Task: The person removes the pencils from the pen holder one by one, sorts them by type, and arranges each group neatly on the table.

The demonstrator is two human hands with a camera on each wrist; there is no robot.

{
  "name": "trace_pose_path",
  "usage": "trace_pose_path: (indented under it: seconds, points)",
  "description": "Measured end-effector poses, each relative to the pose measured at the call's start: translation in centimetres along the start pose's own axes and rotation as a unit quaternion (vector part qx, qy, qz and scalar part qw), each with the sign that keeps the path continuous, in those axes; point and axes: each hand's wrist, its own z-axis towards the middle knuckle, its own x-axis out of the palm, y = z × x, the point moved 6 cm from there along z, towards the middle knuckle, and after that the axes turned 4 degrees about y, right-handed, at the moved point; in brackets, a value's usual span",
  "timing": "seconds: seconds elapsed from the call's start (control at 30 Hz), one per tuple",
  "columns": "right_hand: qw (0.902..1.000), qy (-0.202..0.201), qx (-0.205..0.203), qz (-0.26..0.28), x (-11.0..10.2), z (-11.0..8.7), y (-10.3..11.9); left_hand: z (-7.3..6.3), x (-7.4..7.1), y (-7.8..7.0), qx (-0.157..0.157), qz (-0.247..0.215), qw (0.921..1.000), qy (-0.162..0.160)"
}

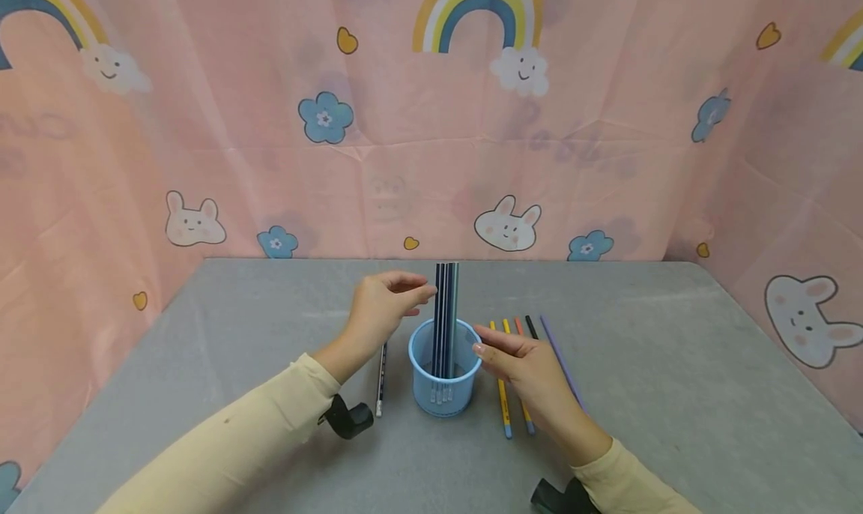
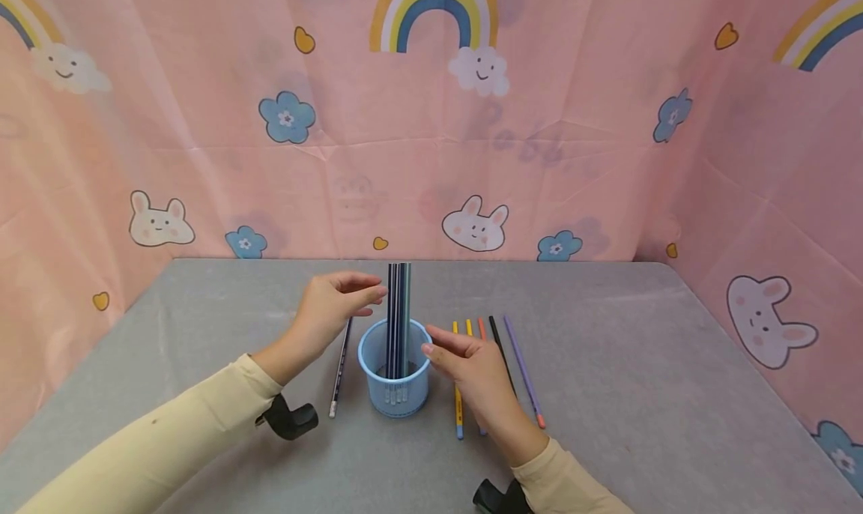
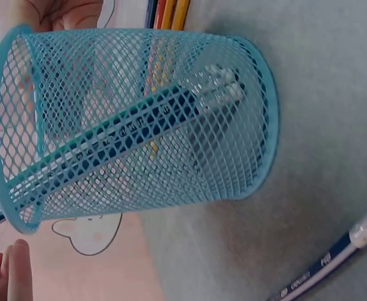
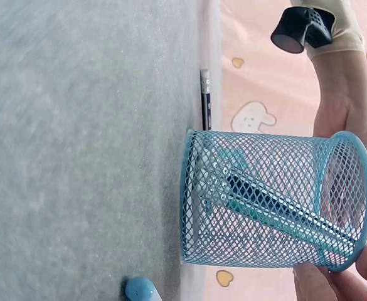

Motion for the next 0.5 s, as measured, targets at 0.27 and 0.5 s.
trace_pose_path:
  seconds: [0.27,0.5]
  points:
    - [1.0,-0.002,0.003,-0.002,0.0,0.0,0.1,0.0,0.7,-0.2,0.03,-0.009,0.9995,-0.004]
    - [0.9999,-0.007,0.007,0.004,0.0,0.1,0.2,-0.1,1.5,-0.1,0.025,-0.03,0.9992,-0.005]
